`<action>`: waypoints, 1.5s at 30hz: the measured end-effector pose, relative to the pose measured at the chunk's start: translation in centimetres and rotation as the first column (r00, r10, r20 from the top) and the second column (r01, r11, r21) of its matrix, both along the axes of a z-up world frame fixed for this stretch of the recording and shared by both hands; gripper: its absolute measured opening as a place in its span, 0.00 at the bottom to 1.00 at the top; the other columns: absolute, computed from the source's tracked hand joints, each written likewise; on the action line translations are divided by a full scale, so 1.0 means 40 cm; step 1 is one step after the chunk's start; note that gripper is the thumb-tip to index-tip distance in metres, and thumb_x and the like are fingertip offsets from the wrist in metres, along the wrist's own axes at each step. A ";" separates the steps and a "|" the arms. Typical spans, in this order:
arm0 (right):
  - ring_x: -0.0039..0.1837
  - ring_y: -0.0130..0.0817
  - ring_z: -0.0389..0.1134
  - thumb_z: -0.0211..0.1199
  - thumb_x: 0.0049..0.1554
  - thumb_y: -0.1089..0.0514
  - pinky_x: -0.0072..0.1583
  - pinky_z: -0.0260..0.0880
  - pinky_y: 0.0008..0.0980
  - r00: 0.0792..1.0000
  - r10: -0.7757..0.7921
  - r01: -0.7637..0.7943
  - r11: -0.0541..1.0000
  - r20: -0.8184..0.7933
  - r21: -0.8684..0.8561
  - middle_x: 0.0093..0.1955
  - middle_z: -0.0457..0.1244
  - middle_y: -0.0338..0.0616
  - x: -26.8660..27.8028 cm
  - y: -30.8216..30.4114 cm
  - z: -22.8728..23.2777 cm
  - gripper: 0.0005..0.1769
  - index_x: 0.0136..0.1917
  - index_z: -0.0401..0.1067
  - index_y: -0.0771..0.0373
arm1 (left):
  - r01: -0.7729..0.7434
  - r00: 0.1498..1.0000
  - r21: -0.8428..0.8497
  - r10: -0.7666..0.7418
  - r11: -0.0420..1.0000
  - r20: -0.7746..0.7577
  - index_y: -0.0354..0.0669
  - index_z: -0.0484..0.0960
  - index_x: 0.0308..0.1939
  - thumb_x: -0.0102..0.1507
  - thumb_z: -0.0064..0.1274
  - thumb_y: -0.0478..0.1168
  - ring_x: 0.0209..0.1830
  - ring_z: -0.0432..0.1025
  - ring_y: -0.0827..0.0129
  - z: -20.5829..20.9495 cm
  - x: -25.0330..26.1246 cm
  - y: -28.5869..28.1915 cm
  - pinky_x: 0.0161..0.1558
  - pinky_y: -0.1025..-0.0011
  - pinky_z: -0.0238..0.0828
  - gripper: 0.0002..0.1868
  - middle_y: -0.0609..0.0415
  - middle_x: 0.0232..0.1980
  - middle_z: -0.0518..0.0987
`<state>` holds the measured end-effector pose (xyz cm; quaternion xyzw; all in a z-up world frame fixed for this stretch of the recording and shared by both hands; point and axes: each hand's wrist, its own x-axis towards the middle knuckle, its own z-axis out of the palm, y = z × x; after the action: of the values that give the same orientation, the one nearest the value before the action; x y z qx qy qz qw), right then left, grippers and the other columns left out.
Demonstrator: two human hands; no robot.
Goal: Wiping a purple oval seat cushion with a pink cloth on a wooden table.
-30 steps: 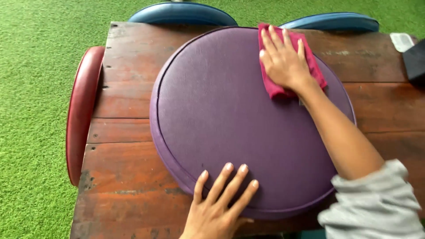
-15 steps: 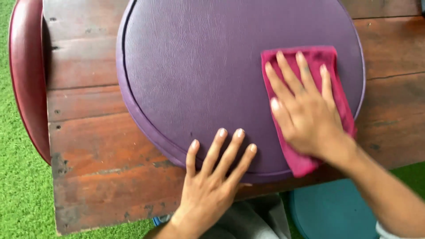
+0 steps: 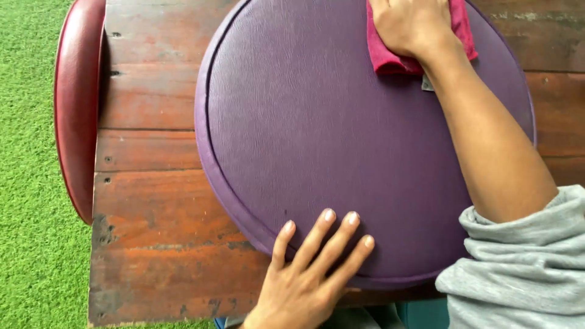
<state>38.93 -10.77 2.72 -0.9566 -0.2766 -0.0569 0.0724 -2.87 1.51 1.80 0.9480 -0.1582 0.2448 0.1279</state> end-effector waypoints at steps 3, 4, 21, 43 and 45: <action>0.63 0.67 0.62 0.41 0.72 0.50 0.57 0.47 0.90 0.987 0.104 -0.100 0.994 0.123 -0.041 0.64 0.66 0.56 -0.088 -0.011 0.001 0.19 0.59 0.70 0.61 | 0.047 0.995 -0.027 -0.049 0.999 -0.086 0.59 0.72 0.74 0.69 0.55 0.50 0.79 0.62 0.61 0.013 -0.010 0.003 0.74 0.49 0.43 0.29 0.57 0.79 0.66; 0.63 0.67 0.62 0.41 0.72 0.50 0.57 0.47 0.90 0.987 0.104 -0.100 0.994 0.125 -0.038 0.64 0.66 0.56 -0.154 -0.014 0.029 0.19 0.59 0.70 0.61 | 0.047 0.995 -0.025 -0.049 0.999 -0.084 0.59 0.72 0.74 0.69 0.55 0.50 0.79 0.62 0.61 0.015 -0.009 0.004 0.74 0.49 0.43 0.29 0.57 0.79 0.66; 0.84 0.60 0.35 0.36 0.65 0.47 0.72 0.34 0.79 0.994 0.034 -0.044 0.994 -0.107 -0.100 0.87 0.37 0.49 -0.581 -0.084 0.123 0.37 0.85 0.45 0.57 | 0.055 0.992 0.007 -0.054 0.998 -0.112 0.58 0.68 0.77 0.62 0.65 0.62 0.81 0.59 0.57 0.013 -0.019 -0.003 0.75 0.45 0.41 0.42 0.55 0.81 0.64; 0.85 0.54 0.30 0.33 0.66 0.46 0.75 0.26 0.73 0.989 0.014 -0.021 0.999 -0.150 -0.044 0.88 0.35 0.46 -0.481 -0.058 0.129 0.36 0.85 0.43 0.55 | 0.073 0.991 -0.035 -0.076 0.997 -0.113 0.58 0.69 0.76 0.58 0.67 0.61 0.81 0.58 0.58 0.016 -0.025 0.010 0.75 0.48 0.41 0.44 0.54 0.81 0.64; 0.86 0.54 0.29 0.32 0.65 0.43 0.76 0.25 0.70 0.987 0.075 -0.091 0.989 -0.140 -0.116 0.88 0.33 0.45 -0.580 -0.104 0.127 0.37 0.85 0.41 0.55 | 0.064 0.991 -0.022 -0.066 0.998 -0.119 0.59 0.69 0.75 0.56 0.67 0.61 0.81 0.57 0.59 0.022 -0.031 0.007 0.75 0.49 0.41 0.45 0.54 0.81 0.63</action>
<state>15.73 -14.92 7.80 -0.9485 -0.3138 0.0280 0.0345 -4.10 1.79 2.67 0.9540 -0.1791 0.1848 0.1535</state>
